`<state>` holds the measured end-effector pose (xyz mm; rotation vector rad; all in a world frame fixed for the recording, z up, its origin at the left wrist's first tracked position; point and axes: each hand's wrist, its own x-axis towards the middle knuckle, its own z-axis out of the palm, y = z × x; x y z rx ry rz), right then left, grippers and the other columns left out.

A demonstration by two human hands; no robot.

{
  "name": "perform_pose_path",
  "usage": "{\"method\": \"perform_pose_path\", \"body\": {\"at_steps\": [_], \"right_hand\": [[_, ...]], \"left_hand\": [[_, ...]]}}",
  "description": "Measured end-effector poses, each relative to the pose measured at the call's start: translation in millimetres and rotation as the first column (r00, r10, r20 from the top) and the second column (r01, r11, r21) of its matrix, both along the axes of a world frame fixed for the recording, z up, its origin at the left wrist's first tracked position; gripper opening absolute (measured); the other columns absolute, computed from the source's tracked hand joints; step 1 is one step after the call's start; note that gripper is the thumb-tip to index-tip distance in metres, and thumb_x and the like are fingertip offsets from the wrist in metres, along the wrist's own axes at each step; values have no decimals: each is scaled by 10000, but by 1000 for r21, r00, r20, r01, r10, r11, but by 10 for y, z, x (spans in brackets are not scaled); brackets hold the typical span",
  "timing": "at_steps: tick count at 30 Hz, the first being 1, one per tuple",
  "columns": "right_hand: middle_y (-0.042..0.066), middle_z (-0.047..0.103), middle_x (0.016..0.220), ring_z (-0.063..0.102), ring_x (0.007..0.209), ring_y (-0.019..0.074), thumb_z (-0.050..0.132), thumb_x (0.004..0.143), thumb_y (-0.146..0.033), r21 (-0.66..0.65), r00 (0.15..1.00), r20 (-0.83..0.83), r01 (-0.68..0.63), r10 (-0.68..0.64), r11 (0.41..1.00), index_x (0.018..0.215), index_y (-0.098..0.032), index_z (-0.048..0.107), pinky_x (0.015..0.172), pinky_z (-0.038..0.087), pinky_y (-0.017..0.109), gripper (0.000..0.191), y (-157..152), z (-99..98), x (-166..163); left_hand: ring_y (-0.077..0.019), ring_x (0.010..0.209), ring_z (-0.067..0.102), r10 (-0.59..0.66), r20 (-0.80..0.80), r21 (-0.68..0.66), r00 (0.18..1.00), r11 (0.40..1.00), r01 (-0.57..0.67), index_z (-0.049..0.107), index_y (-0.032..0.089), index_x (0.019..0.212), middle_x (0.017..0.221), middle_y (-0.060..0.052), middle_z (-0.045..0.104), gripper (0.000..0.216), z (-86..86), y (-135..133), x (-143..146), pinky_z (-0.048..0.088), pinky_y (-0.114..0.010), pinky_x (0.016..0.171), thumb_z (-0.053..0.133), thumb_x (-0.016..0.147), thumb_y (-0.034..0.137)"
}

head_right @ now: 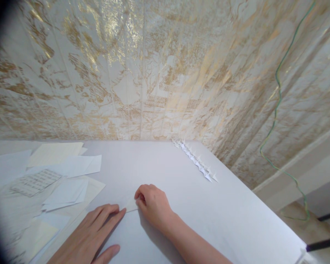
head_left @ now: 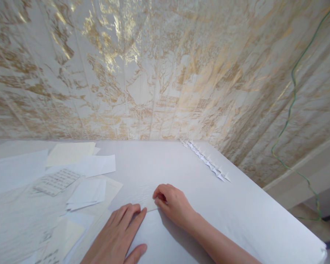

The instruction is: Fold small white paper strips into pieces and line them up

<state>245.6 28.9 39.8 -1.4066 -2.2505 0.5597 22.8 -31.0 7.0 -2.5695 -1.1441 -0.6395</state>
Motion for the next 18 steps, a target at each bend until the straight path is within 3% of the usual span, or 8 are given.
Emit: {"method": "perform_pose_path", "body": {"at_steps": [6, 10, 13, 18], "right_hand": [[8, 643, 801, 570, 778, 165, 560, 829, -35, -19, 999, 29, 16, -16, 1000, 911, -189, 660, 724, 401, 259, 201, -23, 42, -28], [43, 661, 900, 587, 868, 198, 652, 848, -147, -22, 998, 61, 30, -29, 999, 980, -179, 645, 793, 425, 293, 136, -86, 68, -68], [70, 662, 988, 583, 943, 223, 677, 834, -168, -29, 998, 56, 21, -19, 999, 1107, -168, 614, 867, 435, 330, 280, -110, 67, -66], [62, 631, 992, 576, 928, 208, 596, 753, -9, -154, 998, -33, -59, 54, 986, 1315, -144, 524, 883, 457, 328, 582, -33, 85, 57]], "left_hand": [[-256, 1133, 657, -75, -65, 1, 995, 997, 75, 522, 194, 1388, 1362, -36, 673, 623, 55, 44, 21, 529, -352, 927, 701, 833, 413], [-255, 1133, 650, -89, -69, 16, 994, 996, 90, 525, 192, 1392, 1354, -36, 679, 625, 77, 43, 16, 513, -355, 924, 696, 842, 435], [-253, 1137, 645, -90, -63, 37, 994, 995, 92, 523, 191, 1395, 1355, -39, 678, 627, 73, 33, 11, 506, -350, 920, 695, 845, 439], [-264, 1141, 640, -87, -81, 112, 993, 989, 96, 571, 197, 1339, 1322, -46, 697, 594, 96, 42, -3, 501, -357, 905, 689, 839, 495]]}}
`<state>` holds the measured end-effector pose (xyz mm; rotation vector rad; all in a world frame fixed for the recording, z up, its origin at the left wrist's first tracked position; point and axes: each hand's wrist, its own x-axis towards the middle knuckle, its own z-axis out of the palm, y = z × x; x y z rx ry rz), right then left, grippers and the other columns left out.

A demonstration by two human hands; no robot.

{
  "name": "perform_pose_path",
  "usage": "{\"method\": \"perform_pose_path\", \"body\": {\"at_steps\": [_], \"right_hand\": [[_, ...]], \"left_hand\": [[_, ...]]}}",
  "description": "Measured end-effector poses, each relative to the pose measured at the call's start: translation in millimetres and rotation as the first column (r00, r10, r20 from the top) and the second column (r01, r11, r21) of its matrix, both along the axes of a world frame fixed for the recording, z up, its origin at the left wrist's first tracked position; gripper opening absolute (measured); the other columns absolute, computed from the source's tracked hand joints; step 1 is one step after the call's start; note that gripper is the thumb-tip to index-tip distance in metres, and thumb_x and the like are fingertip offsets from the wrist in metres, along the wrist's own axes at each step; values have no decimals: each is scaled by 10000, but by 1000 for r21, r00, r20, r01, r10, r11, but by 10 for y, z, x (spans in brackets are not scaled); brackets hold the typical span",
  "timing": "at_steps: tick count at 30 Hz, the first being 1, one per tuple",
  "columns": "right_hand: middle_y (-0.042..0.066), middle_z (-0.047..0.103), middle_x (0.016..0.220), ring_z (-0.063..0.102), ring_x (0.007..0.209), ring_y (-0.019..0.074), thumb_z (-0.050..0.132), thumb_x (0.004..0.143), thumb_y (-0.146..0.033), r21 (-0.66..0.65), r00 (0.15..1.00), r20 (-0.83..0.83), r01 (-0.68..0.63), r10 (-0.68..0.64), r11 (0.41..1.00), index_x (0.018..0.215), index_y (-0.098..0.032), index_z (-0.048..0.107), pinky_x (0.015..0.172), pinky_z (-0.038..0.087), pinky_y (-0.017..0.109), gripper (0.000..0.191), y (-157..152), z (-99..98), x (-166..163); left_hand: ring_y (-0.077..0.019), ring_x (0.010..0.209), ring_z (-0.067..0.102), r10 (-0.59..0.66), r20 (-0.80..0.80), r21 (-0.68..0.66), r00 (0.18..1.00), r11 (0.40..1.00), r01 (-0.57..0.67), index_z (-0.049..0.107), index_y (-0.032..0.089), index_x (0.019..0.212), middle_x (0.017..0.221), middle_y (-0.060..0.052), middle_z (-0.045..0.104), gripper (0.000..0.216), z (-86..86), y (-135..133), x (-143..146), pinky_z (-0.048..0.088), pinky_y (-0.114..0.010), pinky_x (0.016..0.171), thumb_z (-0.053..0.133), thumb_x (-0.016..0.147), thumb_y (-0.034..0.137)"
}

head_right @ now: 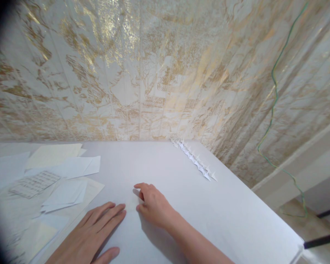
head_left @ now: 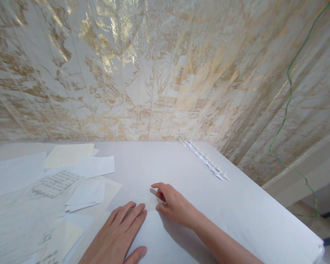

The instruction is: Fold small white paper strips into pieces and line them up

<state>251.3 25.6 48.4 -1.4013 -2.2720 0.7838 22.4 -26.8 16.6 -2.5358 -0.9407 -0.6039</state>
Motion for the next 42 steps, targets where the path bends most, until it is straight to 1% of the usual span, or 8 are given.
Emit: {"method": "perform_pose_path", "body": {"at_steps": [6, 12, 19, 24, 31, 34, 38, 42], "right_hand": [[8, 594, 930, 550, 818, 138, 461, 728, 78, -101, 981, -158, -125, 108, 987, 1306, -185, 538, 783, 463, 257, 640, 131, -10, 203], [18, 607, 986, 555, 848, 142, 532, 656, 72, -184, 961, -262, -143, 92, 972, 1262, -179, 569, 798, 465, 267, 657, 142, -28, 230], [39, 656, 947, 566, 929, 197, 545, 687, 67, 67, 981, -162, -99, 108, 993, 1082, -184, 666, 865, 448, 315, 484, 56, 13, 70], [5, 707, 842, 587, 858, 169, 559, 755, 109, 336, 930, -63, -322, 362, 885, 824, -191, 645, 888, 402, 320, 319, 99, -97, 12], [20, 752, 1030, 606, 963, 184, 691, 829, -26, 306, 890, 46, -445, 454, 842, 823, -194, 678, 913, 420, 320, 169, 149, 79, 169], [29, 748, 993, 616, 933, 179, 722, 857, -129, 251, 916, -28, -381, 400, 890, 816, -192, 685, 914, 434, 314, 84, 152, 111, 182], [-3, 680, 794, 595, 771, 147, 733, 837, -137, 82, 982, -161, -82, 94, 993, 807, -187, 687, 736, 448, 246, 74, 150, 3, 75], [-37, 582, 708, 529, 672, 114, 728, 812, -113, -25, 983, -167, 78, -81, 997, 765, -175, 668, 647, 390, 218, 98, 159, -48, -50]], "left_hand": [[-264, 1097, 654, 13, 8, 106, 1000, 994, -14, 646, 211, 1209, 1270, -60, 722, 490, 22, 24, -34, 492, -360, 892, 668, 840, 533], [-265, 1181, 612, 0, 34, 73, 999, 997, -2, 613, 221, 1268, 1411, -78, 626, 490, -120, 38, -42, 501, -346, 922, 638, 862, 495], [-268, 1212, 601, 7, 19, 26, 1000, 1000, -7, 599, 200, 1282, 1420, -85, 621, 518, -16, -11, -25, 528, -350, 939, 685, 825, 427], [-230, 1223, 603, 2, 66, -71, 998, 997, 3, 464, 181, 1428, 1390, -47, 648, 687, 5, -25, -13, 515, -317, 972, 683, 792, 321], [-246, 1139, 651, -34, -28, -2, 999, 999, 34, 590, 206, 1311, 1303, -34, 710, 591, 15, -8, -39, 502, -336, 914, 693, 825, 525], [-232, 1078, 667, -11, -17, 25, 1000, 1000, 11, 612, 196, 1276, 1237, -25, 740, 589, 32, -22, -29, 486, -324, 906, 713, 803, 533], [-228, 1050, 659, -17, 5, 36, 1000, 999, 17, 643, 223, 1200, 1159, -17, 754, 492, -84, -31, -31, 458, -325, 930, 663, 836, 553], [-254, 1088, 640, 11, 63, -8, 998, 1000, -10, 623, 256, 1225, 1214, -33, 722, 458, -246, -22, -71, 451, -360, 948, 623, 868, 543]]}}
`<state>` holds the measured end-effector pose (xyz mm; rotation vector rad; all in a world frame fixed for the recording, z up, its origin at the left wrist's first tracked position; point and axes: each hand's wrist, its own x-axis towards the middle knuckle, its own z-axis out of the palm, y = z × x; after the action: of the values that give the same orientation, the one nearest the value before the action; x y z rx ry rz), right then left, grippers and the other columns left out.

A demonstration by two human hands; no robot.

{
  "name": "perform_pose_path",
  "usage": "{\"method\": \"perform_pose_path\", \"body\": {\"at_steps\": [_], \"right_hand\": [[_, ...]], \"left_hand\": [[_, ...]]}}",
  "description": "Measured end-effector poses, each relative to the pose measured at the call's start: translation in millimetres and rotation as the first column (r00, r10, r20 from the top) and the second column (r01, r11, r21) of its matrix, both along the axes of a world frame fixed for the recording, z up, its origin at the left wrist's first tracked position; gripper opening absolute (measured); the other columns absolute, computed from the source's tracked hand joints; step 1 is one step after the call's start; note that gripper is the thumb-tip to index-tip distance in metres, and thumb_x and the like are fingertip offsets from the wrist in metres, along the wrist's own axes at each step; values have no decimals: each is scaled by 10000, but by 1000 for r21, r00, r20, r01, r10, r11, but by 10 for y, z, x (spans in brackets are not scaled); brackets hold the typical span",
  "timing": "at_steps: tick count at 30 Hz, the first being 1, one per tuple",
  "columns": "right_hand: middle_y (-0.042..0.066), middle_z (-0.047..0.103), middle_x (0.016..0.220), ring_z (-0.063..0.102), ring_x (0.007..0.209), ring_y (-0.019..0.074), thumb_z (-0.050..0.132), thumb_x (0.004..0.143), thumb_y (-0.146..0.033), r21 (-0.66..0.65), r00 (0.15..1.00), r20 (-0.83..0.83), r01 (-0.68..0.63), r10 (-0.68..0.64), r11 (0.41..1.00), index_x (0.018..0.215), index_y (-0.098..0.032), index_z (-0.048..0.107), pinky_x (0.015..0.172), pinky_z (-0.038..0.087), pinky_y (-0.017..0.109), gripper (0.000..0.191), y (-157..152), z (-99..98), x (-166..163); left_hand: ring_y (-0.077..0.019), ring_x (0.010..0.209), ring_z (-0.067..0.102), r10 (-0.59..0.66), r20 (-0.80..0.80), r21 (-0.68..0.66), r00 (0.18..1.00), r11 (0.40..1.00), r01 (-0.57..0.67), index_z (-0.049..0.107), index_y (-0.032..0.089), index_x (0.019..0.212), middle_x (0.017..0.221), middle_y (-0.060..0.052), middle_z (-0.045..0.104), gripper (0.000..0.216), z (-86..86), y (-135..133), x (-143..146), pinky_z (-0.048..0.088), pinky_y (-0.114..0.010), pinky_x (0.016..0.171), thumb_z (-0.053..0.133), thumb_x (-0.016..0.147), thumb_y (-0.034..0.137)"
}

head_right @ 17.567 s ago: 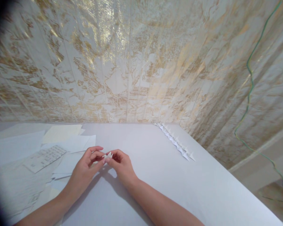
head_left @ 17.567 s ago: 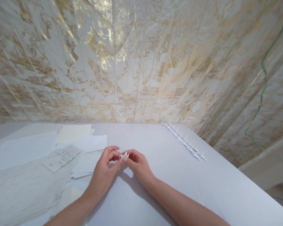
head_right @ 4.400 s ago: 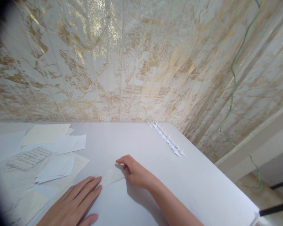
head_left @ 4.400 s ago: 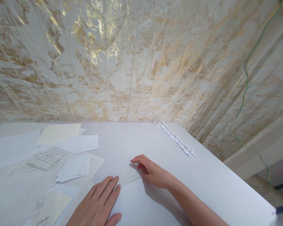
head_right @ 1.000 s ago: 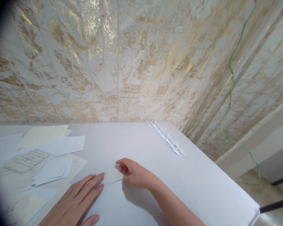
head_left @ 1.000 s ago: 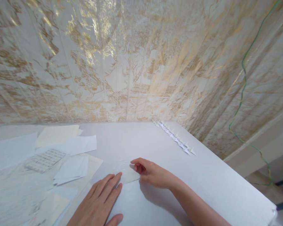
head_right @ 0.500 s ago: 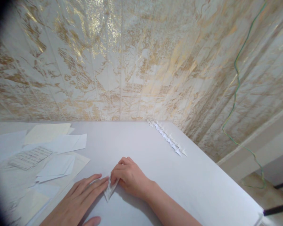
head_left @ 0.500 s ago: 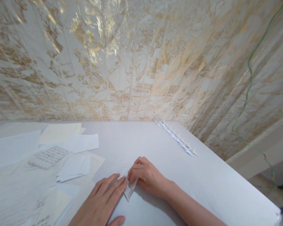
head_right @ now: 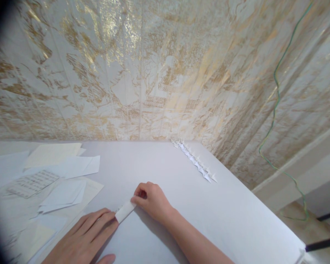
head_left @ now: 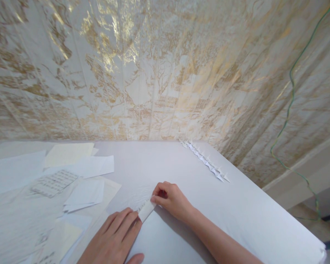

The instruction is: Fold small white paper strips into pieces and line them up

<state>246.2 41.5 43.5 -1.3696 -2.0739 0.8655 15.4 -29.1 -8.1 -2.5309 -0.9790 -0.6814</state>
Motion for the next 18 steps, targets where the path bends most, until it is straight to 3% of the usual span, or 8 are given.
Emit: {"method": "perform_pose_path", "body": {"at_steps": [7, 13, 18], "right_hand": [[-39, 547, 703, 499, 688, 123, 691, 785, -85, 62, 992, 120, 31, -38, 998, 745, -183, 623, 660, 350, 227, 125, -13, 60, -115], [-38, 541, 697, 502, 689, 125, 695, 768, -75, 80, 993, 117, 24, -33, 996, 733, -181, 604, 663, 350, 228, 145, -16, 32, -92], [-42, 574, 683, 498, 630, 116, 659, 793, -90, 94, 991, 133, -3, -9, 996, 765, -192, 598, 628, 344, 221, 122, 35, 30, -119]], "left_hand": [[-274, 1138, 627, 78, 81, 21, 994, 997, -80, 601, 250, 1231, 1298, -71, 676, 450, -82, -30, -54, 458, -376, 971, 578, 895, 548], [-253, 1216, 577, -6, 0, 54, 1000, 998, 6, 474, 192, 1436, 1393, -59, 641, 710, -179, -17, 3, 410, -329, 1010, 522, 893, 647], [-249, 1199, 587, -2, -36, 71, 999, 997, 5, 528, 226, 1386, 1359, -23, 672, 546, -248, 100, -23, 401, -351, 996, 541, 888, 448]]}}
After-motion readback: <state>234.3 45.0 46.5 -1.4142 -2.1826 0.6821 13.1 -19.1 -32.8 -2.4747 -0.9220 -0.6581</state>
